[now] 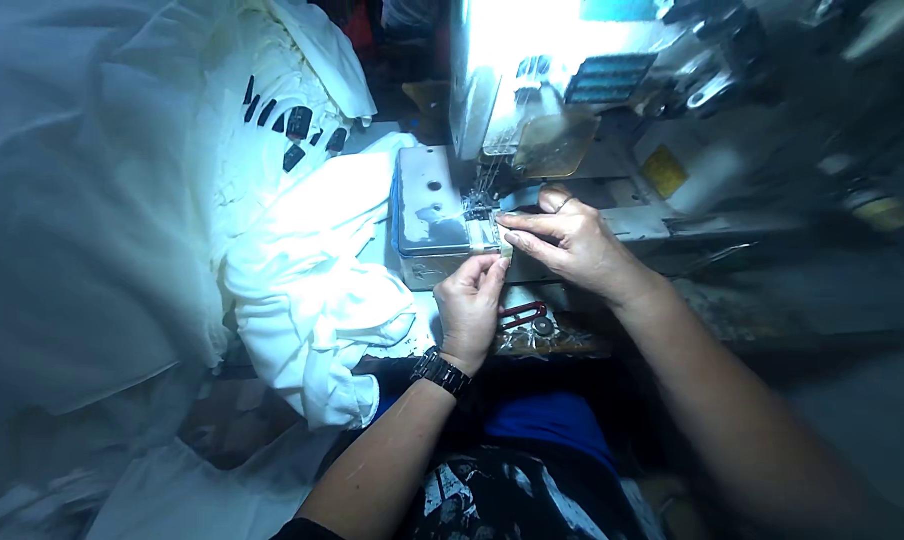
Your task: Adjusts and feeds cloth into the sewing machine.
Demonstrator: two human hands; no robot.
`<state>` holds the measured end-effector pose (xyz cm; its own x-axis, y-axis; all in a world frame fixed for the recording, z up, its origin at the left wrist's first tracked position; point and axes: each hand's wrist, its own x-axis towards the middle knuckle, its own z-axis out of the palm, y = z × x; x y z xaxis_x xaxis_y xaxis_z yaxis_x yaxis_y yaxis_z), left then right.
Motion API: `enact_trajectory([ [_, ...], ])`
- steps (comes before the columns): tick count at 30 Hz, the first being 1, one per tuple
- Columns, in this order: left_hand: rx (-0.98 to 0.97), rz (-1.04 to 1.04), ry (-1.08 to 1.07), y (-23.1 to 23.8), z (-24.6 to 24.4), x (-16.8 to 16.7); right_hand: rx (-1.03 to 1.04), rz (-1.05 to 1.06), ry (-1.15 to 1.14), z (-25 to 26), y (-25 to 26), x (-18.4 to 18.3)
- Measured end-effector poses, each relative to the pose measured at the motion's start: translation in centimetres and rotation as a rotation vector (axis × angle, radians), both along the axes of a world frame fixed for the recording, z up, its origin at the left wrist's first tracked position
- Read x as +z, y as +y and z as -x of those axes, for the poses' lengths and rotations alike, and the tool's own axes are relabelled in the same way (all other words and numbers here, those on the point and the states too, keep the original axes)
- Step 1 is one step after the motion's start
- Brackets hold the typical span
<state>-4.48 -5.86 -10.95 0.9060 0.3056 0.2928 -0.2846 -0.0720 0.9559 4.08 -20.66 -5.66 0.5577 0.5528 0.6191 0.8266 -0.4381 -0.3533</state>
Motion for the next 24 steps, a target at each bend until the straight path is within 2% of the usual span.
enact_trajectory([
  [11, 0.025, 0.032, -0.011, -0.22, -0.12, 0.0, -0.054, -0.064, -0.077, -0.1, 0.37, -0.55],
  [24, 0.009, -0.017, 0.017, -0.02, -0.17, 0.15, 0.01, 0.088, -0.13, -0.57, 0.18, -0.19],
])
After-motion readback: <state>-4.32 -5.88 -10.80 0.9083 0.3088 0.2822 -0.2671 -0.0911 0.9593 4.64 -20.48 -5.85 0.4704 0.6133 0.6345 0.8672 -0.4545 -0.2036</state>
